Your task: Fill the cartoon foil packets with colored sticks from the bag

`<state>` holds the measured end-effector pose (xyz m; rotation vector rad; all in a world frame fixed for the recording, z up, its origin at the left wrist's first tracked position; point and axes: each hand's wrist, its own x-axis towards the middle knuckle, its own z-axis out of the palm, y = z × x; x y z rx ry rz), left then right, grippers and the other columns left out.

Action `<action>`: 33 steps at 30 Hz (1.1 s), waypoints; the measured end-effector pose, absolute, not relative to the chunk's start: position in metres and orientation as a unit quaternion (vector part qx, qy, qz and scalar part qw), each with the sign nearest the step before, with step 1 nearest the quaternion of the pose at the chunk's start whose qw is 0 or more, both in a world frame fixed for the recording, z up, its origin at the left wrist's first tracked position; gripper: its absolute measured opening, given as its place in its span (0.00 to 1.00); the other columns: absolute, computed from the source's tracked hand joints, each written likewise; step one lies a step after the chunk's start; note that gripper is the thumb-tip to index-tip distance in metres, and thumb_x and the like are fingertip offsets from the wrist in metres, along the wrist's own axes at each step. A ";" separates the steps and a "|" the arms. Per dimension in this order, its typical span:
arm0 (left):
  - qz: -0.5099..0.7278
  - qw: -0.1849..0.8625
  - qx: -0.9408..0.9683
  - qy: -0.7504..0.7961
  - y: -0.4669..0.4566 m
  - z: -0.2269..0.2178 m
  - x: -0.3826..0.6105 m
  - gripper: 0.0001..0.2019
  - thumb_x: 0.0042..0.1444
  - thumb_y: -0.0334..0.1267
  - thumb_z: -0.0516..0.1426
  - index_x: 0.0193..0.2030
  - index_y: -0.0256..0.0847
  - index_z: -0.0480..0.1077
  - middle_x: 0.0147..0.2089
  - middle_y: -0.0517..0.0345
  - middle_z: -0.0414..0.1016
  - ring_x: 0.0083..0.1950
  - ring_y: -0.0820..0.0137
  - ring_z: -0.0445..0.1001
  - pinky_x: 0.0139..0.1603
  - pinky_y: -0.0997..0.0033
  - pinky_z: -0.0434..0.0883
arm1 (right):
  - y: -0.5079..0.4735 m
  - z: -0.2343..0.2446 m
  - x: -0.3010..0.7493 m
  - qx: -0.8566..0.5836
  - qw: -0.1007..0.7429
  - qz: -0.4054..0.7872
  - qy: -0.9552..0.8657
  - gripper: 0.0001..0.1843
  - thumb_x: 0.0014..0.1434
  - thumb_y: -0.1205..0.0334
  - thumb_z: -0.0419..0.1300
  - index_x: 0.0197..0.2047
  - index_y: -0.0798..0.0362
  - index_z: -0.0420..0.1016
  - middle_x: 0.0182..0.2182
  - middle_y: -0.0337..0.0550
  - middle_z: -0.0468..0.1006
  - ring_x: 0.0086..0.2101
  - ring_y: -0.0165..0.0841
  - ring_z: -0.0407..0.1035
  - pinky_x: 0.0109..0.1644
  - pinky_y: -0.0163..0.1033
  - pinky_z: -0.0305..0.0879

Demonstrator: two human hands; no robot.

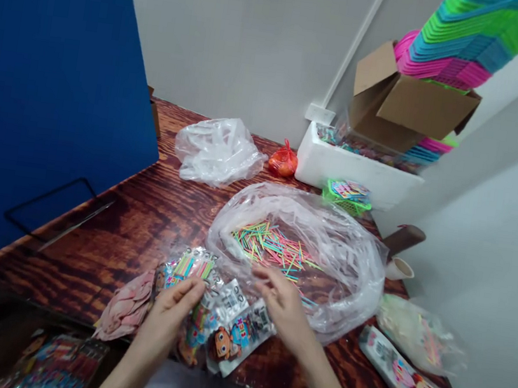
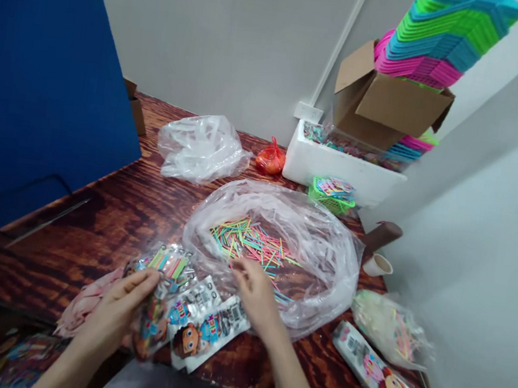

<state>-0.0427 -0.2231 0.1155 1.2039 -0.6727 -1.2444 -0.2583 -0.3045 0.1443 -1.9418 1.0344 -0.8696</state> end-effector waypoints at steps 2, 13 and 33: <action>-0.518 0.616 0.530 -0.266 -0.230 0.115 -0.030 0.18 0.49 0.51 0.66 0.36 0.37 0.75 0.30 0.61 0.71 0.33 0.72 0.67 0.35 0.77 0.66 | -0.346 0.128 -0.280 -0.772 0.289 -0.304 0.477 0.13 0.64 0.62 0.53 0.47 0.51 0.76 0.44 0.47 0.79 0.46 0.39 0.71 0.53 0.46 0.65; -0.486 0.619 0.569 -0.237 -0.260 0.106 -0.019 0.18 0.44 0.49 0.68 0.37 0.38 0.78 0.34 0.60 0.76 0.36 0.69 0.70 0.37 0.76 0.69 | -0.470 0.094 -0.312 -0.813 0.070 0.006 0.579 0.19 0.60 0.65 0.55 0.55 0.58 0.72 0.55 0.58 0.70 0.56 0.44 0.60 0.57 0.44 0.54; -0.436 0.608 0.605 -0.273 -0.267 0.112 -0.008 0.16 0.41 0.48 0.68 0.29 0.37 0.76 0.31 0.58 0.75 0.36 0.67 0.71 0.36 0.76 0.69 | -0.465 0.082 -0.328 -0.771 0.191 -0.142 0.591 0.06 0.62 0.64 0.50 0.35 0.53 0.66 0.28 0.42 0.74 0.32 0.35 0.67 0.41 0.39 0.56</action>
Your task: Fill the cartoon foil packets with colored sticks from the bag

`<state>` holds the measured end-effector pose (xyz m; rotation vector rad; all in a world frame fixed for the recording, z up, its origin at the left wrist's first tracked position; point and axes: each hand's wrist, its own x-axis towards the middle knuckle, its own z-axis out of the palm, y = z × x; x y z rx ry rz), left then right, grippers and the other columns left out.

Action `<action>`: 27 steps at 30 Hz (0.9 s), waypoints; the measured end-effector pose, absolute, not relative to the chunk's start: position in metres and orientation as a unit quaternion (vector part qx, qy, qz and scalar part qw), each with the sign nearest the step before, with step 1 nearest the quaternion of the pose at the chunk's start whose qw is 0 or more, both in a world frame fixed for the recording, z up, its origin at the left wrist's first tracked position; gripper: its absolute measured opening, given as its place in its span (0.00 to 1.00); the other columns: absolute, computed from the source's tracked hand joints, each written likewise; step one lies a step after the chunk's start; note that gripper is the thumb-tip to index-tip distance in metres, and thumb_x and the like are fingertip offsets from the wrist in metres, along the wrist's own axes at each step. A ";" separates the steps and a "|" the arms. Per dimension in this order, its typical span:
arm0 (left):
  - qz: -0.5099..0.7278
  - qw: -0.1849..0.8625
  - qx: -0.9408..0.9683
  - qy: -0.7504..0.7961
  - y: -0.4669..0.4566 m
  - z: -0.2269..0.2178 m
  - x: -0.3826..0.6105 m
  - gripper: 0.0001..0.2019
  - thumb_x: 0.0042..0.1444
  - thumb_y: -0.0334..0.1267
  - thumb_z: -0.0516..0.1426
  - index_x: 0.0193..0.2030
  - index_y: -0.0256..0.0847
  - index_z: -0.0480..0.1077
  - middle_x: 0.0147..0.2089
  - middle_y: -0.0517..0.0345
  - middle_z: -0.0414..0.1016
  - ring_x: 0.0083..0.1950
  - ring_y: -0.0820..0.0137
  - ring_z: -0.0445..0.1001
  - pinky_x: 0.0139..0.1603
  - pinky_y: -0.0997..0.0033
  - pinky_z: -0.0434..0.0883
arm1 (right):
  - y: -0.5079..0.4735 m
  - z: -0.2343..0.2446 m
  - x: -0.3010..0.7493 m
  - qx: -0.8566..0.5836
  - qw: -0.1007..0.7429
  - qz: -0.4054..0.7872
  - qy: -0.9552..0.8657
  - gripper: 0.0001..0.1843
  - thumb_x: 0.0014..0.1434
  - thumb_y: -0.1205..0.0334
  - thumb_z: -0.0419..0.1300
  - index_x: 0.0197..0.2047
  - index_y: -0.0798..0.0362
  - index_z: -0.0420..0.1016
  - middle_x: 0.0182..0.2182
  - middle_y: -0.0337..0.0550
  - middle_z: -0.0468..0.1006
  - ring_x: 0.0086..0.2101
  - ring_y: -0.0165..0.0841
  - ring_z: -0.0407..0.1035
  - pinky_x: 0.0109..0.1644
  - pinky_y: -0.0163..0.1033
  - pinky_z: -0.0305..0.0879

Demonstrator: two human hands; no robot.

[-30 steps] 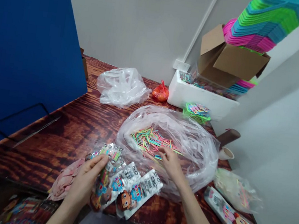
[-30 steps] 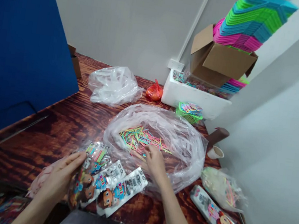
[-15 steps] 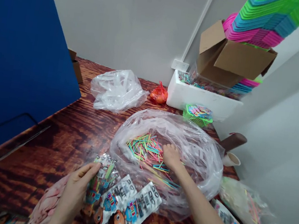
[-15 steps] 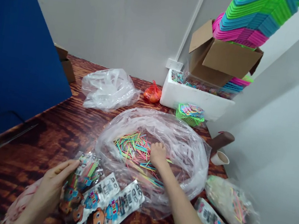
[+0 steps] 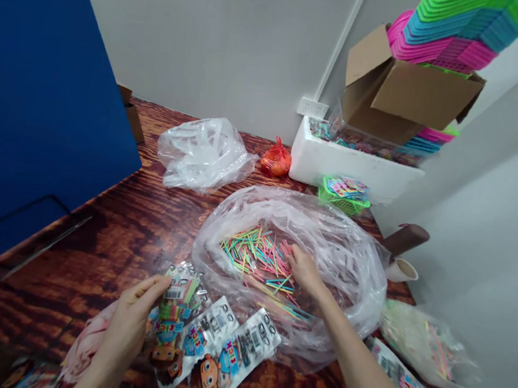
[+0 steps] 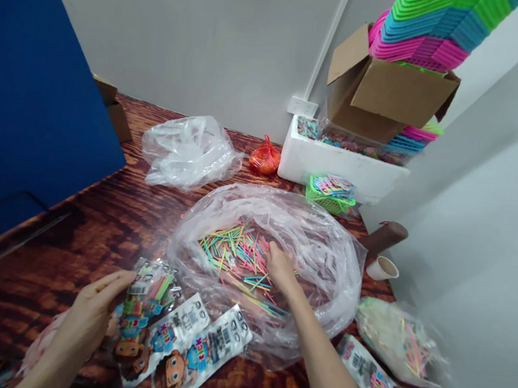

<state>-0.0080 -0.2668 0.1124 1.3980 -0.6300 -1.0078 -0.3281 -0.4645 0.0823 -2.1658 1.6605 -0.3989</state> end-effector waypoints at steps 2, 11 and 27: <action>-0.434 0.588 0.615 -0.297 -0.266 0.111 -0.006 0.16 0.42 0.49 0.67 0.30 0.37 0.76 0.32 0.57 0.76 0.37 0.66 0.72 0.39 0.75 0.69 | -0.464 0.081 -0.330 -0.757 0.238 -0.191 0.578 0.06 0.59 0.63 0.50 0.32 0.52 0.64 0.27 0.38 0.72 0.30 0.32 0.65 0.37 0.36 0.56; -0.203 0.375 0.761 -0.490 -0.293 0.077 0.010 0.17 0.56 0.51 0.53 0.34 0.41 0.75 0.33 0.56 0.77 0.38 0.60 0.73 0.39 0.67 0.66 | -0.455 0.067 -0.332 -0.694 0.376 -0.301 0.536 0.06 0.49 0.59 0.53 0.24 0.51 0.66 0.19 0.35 0.70 0.22 0.32 0.63 0.28 0.35 0.57; -0.119 0.413 0.630 -0.647 -0.290 0.106 -0.080 0.14 0.64 0.42 0.51 0.51 0.42 0.71 0.54 0.49 0.69 0.57 0.60 0.68 0.59 0.56 0.65 | -0.356 0.035 -0.352 -0.539 0.420 -0.502 0.530 0.10 0.57 0.53 0.56 0.34 0.51 0.70 0.30 0.40 0.75 0.33 0.37 0.70 0.42 0.40 0.65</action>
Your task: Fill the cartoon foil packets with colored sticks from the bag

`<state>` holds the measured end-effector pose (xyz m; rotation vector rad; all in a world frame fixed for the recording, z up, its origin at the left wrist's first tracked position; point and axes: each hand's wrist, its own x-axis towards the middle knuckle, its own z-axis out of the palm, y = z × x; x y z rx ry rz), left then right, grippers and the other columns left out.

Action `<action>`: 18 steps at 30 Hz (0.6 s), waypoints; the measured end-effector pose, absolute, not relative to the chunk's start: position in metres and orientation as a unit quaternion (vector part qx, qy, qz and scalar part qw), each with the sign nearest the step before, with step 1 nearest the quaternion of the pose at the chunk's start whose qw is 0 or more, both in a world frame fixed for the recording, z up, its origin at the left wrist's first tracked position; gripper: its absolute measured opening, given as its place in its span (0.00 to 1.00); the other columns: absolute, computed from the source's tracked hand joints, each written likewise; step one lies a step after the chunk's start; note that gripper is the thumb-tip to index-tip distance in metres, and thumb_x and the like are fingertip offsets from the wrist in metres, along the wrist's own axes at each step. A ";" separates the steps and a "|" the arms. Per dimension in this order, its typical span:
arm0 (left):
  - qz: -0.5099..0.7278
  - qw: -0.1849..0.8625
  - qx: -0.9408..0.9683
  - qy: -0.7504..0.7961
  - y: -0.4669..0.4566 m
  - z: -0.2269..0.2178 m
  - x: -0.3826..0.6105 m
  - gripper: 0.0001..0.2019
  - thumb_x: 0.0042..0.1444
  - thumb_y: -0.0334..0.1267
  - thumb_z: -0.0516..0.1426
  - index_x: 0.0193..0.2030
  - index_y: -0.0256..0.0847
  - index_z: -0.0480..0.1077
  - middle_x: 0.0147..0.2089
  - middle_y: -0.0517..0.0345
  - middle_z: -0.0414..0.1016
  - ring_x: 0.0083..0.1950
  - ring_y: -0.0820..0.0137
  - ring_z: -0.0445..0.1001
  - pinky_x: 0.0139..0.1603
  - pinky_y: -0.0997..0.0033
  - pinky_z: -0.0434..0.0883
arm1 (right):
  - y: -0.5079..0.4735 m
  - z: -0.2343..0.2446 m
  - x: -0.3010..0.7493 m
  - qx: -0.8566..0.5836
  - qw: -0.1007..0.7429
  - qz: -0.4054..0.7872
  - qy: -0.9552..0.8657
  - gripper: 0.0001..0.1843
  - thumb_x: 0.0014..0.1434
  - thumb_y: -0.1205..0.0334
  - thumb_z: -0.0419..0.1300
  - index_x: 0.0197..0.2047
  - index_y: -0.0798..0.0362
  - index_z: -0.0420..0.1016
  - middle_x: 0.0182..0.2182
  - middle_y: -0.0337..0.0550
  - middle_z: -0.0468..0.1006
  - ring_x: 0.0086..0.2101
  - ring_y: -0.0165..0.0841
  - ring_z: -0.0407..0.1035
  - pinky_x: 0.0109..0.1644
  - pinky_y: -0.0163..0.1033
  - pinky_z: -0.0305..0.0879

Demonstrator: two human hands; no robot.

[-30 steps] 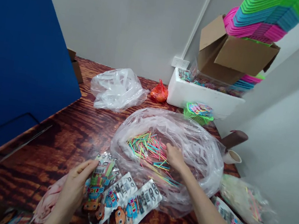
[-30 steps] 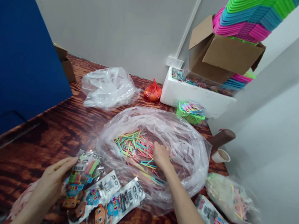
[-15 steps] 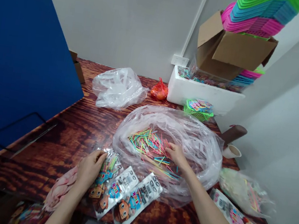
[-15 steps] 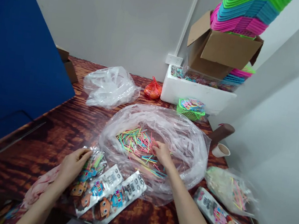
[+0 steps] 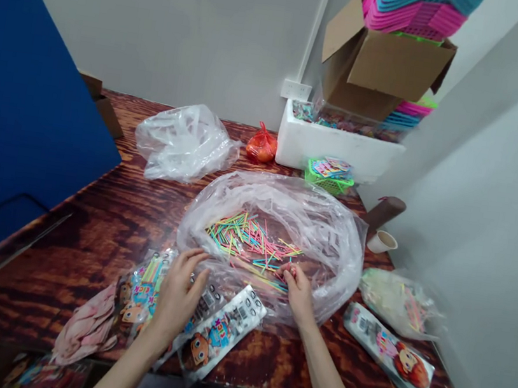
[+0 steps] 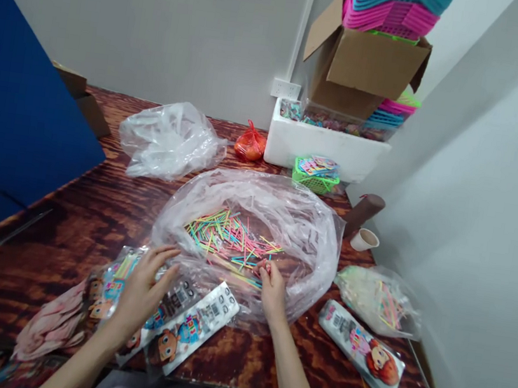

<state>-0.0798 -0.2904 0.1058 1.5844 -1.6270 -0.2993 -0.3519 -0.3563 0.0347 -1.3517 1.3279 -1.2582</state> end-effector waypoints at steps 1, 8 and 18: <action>-0.141 0.408 0.614 -0.661 -0.292 0.107 -0.092 0.13 0.64 0.42 0.50 0.50 0.42 0.71 0.54 0.49 0.70 0.57 0.60 0.68 0.59 0.56 0.66 | -0.356 0.032 -0.352 -0.534 0.426 -0.502 0.531 0.11 0.58 0.52 0.56 0.35 0.51 0.70 0.30 0.41 0.75 0.34 0.37 0.70 0.42 0.40 0.66; -0.210 0.327 0.490 -0.780 -0.316 0.100 -0.197 0.23 0.63 0.38 0.52 0.65 0.38 0.60 0.67 0.43 0.61 0.68 0.58 0.59 0.67 0.50 0.60 | -0.353 0.029 -0.349 -0.576 0.413 -0.493 0.504 0.13 0.59 0.50 0.55 0.36 0.51 0.71 0.32 0.41 0.76 0.37 0.38 0.70 0.45 0.41 0.66; -0.157 0.320 0.544 -0.759 -0.285 0.086 -0.156 0.15 0.65 0.37 0.49 0.56 0.42 0.67 0.55 0.46 0.72 0.56 0.57 0.69 0.57 0.49 0.67 | -0.340 0.041 -0.355 -0.575 0.407 -0.499 0.505 0.11 0.62 0.55 0.53 0.34 0.50 0.72 0.32 0.40 0.76 0.37 0.36 0.70 0.46 0.38 0.64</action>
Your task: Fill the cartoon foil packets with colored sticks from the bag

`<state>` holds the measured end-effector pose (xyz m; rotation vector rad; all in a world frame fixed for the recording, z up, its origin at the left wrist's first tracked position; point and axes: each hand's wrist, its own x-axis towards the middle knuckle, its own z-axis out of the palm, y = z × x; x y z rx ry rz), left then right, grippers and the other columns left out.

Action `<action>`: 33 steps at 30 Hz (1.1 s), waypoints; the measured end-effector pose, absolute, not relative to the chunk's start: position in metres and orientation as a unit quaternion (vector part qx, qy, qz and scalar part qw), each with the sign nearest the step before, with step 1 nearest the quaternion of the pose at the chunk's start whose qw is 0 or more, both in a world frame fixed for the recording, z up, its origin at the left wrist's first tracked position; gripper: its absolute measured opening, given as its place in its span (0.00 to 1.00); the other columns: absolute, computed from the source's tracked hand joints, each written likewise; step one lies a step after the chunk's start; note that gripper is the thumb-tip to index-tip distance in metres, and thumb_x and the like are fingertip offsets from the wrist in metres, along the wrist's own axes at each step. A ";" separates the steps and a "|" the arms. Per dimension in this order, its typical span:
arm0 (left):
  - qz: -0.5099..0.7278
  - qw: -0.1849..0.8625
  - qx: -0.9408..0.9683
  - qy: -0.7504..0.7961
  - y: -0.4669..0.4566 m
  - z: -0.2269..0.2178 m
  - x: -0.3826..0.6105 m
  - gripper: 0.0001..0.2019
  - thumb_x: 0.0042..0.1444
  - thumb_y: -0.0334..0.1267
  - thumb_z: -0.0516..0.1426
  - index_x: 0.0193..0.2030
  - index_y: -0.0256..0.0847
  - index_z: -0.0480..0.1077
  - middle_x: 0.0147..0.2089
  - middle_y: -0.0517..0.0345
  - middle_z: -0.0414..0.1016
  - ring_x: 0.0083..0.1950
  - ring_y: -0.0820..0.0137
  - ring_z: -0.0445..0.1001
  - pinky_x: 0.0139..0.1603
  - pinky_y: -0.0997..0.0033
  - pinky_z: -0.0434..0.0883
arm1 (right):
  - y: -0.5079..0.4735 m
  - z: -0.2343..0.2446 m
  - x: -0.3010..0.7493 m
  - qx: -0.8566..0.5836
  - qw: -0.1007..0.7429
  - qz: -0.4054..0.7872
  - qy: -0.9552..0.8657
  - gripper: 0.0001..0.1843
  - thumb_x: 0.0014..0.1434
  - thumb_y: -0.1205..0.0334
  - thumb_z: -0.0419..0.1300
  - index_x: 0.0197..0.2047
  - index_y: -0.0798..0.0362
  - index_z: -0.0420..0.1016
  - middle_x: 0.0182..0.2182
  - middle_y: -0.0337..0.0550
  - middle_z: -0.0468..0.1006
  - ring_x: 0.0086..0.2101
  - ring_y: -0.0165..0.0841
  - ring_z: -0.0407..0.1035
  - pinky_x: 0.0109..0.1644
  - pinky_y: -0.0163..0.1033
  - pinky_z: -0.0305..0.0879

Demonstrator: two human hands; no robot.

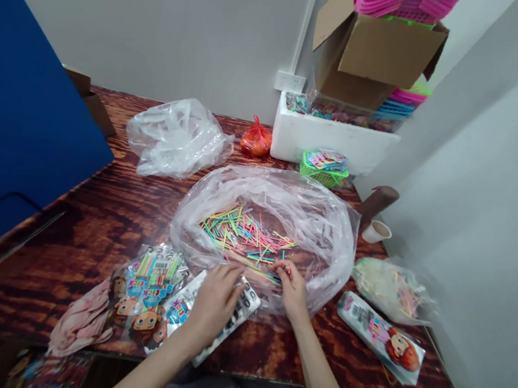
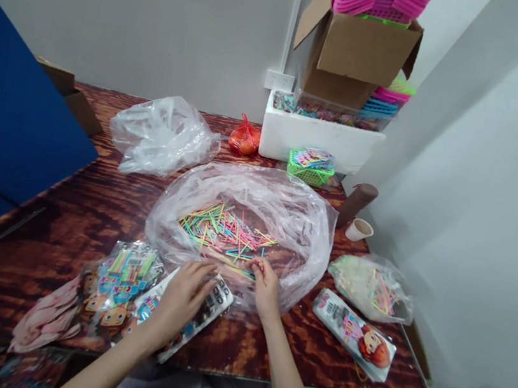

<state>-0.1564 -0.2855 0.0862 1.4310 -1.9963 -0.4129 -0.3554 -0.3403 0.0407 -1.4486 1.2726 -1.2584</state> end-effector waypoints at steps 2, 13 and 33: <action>-0.122 0.305 0.591 -0.737 -0.268 0.084 -0.133 0.10 0.65 0.37 0.50 0.49 0.42 0.70 0.49 0.47 0.73 0.51 0.57 0.70 0.52 0.51 0.69 | -0.337 0.047 -0.351 -0.568 0.406 -0.514 0.498 0.10 0.62 0.56 0.54 0.35 0.50 0.73 0.33 0.40 0.77 0.38 0.35 0.70 0.46 0.38 0.63; -0.008 0.228 0.705 -0.671 -0.235 0.069 -0.099 0.19 0.59 0.42 0.58 0.56 0.41 0.65 0.54 0.45 0.68 0.54 0.53 0.66 0.53 0.52 0.65 | -0.317 0.055 -0.314 -0.542 0.481 -0.510 0.464 0.08 0.61 0.56 0.57 0.37 0.51 0.73 0.34 0.41 0.77 0.39 0.36 0.72 0.48 0.40 0.65; -0.071 0.304 0.672 -0.672 -0.267 0.052 -0.072 0.07 0.61 0.33 0.51 0.34 0.41 0.68 0.34 0.52 0.72 0.38 0.61 0.71 0.41 0.63 0.67 | -0.315 0.049 -0.322 -0.499 0.472 -0.537 0.490 0.09 0.59 0.54 0.59 0.37 0.51 0.72 0.33 0.42 0.78 0.38 0.36 0.73 0.49 0.43 0.67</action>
